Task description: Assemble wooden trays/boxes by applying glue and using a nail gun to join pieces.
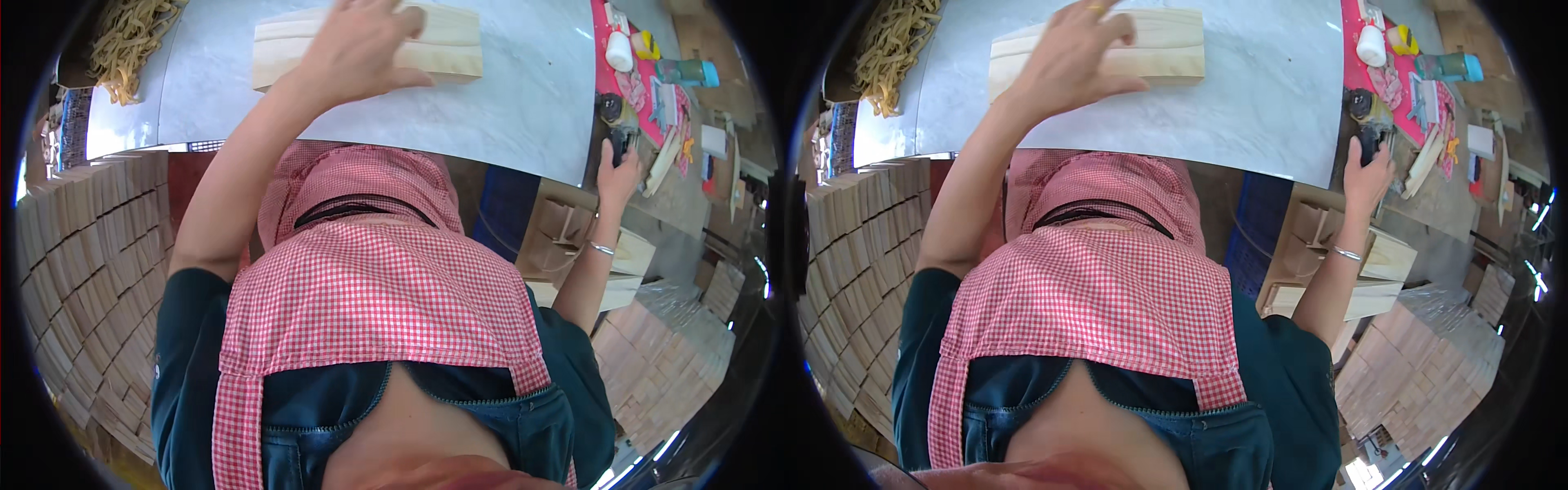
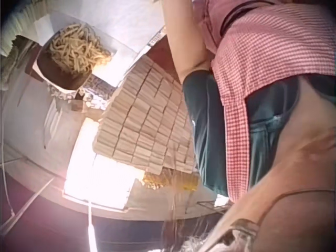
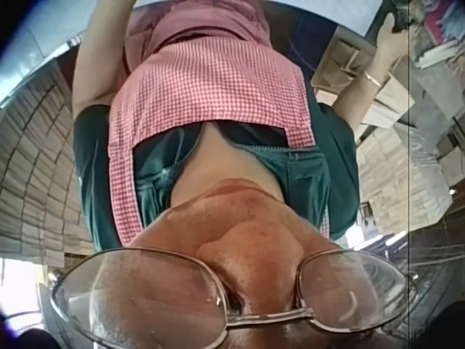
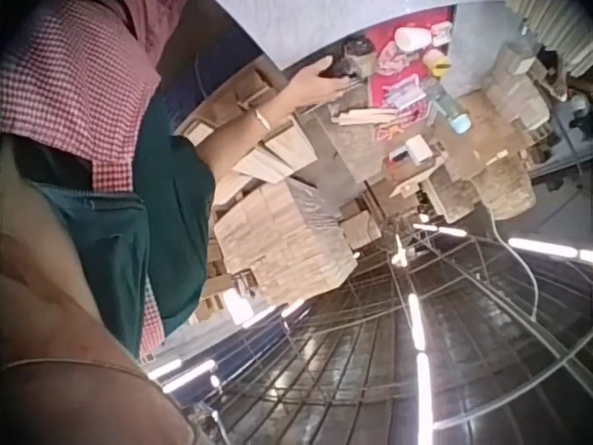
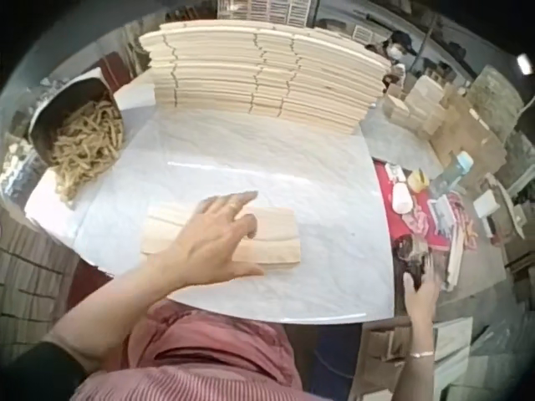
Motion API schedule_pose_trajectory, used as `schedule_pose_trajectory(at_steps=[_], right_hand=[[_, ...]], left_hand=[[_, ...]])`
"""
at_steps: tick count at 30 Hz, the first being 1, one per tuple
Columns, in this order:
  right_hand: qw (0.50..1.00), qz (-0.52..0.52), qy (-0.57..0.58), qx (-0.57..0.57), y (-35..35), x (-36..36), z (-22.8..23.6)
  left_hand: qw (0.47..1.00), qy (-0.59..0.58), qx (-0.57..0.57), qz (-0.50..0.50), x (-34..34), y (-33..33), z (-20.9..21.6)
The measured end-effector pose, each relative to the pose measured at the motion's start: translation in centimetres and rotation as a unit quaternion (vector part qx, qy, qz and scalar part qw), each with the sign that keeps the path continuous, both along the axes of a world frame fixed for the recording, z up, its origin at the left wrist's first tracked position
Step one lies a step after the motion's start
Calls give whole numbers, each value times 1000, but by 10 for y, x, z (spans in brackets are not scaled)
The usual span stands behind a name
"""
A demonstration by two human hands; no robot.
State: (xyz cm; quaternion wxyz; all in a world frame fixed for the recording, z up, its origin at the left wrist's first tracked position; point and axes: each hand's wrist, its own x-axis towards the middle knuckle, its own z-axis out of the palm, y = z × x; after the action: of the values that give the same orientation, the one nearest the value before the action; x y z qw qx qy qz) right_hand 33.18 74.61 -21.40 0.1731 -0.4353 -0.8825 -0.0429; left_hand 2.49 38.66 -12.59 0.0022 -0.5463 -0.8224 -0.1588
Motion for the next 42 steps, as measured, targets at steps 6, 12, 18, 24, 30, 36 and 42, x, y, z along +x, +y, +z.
schedule_pose_trajectory(at_steps=[6,12,18,24,30,36,42], right_hand=[[995,-14,-71,-66,35,5,-8],[988,-41,-87,-123,72,-8,2],[943,-107,21,-315,-6,-44,85],[922,44,59,-380,-136,-82,146],[892,115,15,-436,-177,-103,157],[888,143,6,-437,-182,-113,158],[895,102,-30,-433,-186,-117,161]], left_hand=[[998,-14,-18,-63,-14,34,-36],[989,-137,-38,-32,-12,38,-45],[984,-169,-63,-12,-17,42,-55],[973,-219,-72,-13,-15,38,-47],[964,-262,-32,-26,-10,38,-46],[972,-233,-40,-9,-9,43,-51],[958,-285,-17,-32,-10,43,-56]])
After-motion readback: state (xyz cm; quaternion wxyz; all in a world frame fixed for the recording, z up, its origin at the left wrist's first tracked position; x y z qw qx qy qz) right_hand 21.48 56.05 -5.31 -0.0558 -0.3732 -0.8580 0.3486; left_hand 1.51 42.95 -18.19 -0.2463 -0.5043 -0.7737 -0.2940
